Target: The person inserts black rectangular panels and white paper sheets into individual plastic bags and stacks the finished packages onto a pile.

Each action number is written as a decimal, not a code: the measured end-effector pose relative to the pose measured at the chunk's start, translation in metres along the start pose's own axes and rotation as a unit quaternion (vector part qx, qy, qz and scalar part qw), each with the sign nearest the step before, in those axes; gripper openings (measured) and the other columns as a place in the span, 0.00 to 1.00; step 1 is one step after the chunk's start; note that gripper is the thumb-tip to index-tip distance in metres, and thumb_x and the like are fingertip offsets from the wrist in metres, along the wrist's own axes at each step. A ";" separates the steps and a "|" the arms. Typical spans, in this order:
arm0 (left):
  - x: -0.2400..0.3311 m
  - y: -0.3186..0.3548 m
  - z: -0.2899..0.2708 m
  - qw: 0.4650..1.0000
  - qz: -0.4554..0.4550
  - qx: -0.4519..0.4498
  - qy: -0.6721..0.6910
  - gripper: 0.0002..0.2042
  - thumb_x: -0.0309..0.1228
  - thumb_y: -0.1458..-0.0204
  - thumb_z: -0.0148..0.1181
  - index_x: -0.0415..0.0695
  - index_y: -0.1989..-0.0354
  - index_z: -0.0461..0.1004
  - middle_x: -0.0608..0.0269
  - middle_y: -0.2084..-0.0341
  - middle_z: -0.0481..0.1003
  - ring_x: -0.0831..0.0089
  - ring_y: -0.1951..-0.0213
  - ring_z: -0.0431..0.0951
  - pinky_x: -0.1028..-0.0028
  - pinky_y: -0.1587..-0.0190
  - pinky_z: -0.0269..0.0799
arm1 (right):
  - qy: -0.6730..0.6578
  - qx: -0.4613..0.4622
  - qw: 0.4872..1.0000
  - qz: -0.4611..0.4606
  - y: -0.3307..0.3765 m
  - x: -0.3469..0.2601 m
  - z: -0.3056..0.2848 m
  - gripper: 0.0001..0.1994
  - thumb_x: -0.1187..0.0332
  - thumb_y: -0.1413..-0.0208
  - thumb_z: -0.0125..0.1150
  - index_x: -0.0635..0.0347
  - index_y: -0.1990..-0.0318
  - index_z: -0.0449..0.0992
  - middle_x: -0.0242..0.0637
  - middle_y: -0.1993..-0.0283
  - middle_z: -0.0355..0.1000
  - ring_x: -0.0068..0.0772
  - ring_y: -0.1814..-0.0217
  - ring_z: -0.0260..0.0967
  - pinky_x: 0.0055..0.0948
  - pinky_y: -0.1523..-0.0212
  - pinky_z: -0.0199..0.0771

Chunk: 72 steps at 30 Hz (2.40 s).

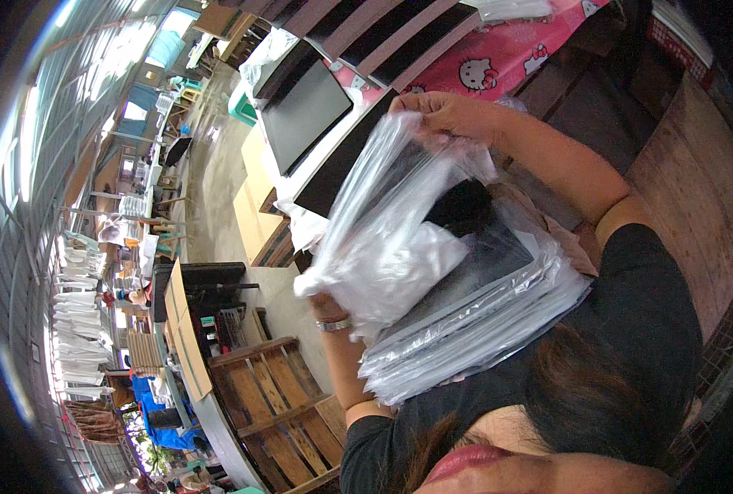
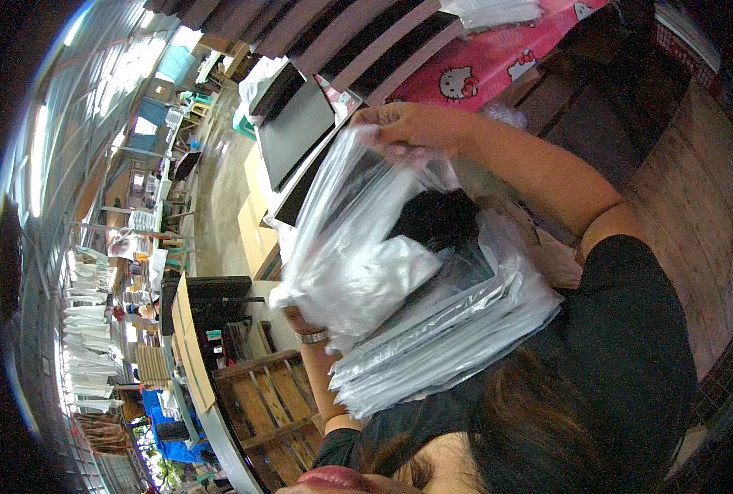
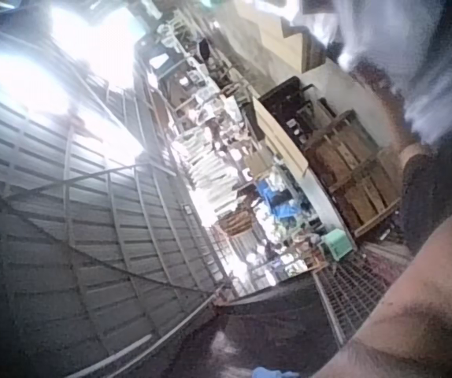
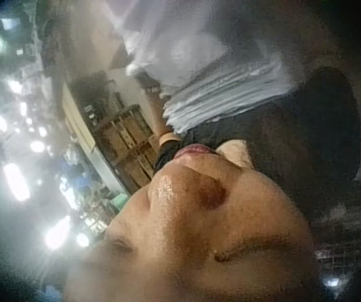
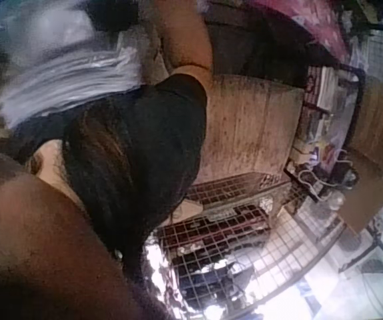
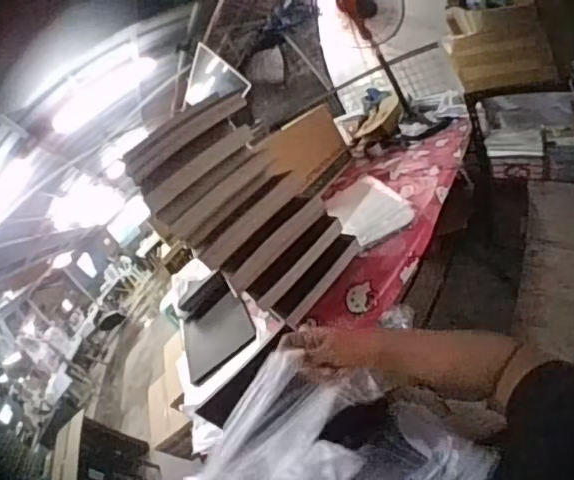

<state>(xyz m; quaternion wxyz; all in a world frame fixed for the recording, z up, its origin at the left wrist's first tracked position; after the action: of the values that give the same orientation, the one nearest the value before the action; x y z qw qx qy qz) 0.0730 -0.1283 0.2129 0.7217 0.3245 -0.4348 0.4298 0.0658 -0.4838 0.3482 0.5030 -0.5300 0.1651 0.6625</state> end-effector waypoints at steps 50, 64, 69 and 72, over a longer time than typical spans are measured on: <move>0.118 0.091 -0.023 0.933 0.130 0.312 -0.121 0.16 0.32 0.51 0.60 0.38 0.56 0.66 0.55 0.62 0.73 0.65 0.62 0.75 0.66 0.58 0.73 | 0.291 -0.291 0.853 0.321 0.119 0.218 0.035 0.30 0.47 0.40 0.41 0.65 0.42 0.62 0.44 0.39 0.60 0.39 0.35 0.54 0.33 0.36 0.49; 0.124 -0.010 0.211 0.968 0.177 0.017 -0.176 0.19 0.19 0.57 0.59 0.36 0.55 0.66 0.51 0.61 0.74 0.66 0.56 0.72 0.70 0.49 0.64 | 0.376 0.081 0.915 -0.121 -0.029 -0.027 0.098 0.14 0.65 0.52 0.65 0.65 0.61 0.75 0.38 0.65 0.75 0.30 0.61 0.72 0.30 0.57 0.70; 0.122 -0.018 0.198 0.974 0.194 0.044 -0.112 0.16 0.20 0.56 0.60 0.34 0.57 0.68 0.54 0.59 0.74 0.70 0.59 0.74 0.72 0.52 0.68 | 0.282 0.089 0.949 -0.112 -0.037 -0.029 0.080 0.06 0.70 0.51 0.63 0.63 0.67 0.75 0.31 0.72 0.73 0.17 0.69 0.67 0.20 0.66 0.67; 0.116 -0.022 0.194 0.973 0.210 0.061 -0.071 0.11 0.20 0.56 0.61 0.34 0.63 0.72 0.60 0.66 0.74 0.73 0.62 0.73 0.74 0.56 0.68 | 0.277 0.115 0.950 -0.082 -0.044 -0.022 0.078 0.06 0.70 0.50 0.62 0.63 0.68 0.75 0.29 0.75 0.70 0.17 0.72 0.64 0.22 0.69 0.65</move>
<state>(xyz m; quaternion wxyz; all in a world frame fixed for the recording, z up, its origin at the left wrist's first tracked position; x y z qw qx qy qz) 0.0543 -0.2613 0.3957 0.5612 0.2996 -0.5164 0.5733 0.0597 -0.4169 0.4110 0.5478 -0.6430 0.3292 0.4220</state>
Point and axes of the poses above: each hand's wrist, its own y-axis away from the middle knuckle, its own z-axis out of the palm, x = y × z, the point moved 10 cm from there along -y, towards the middle knuckle
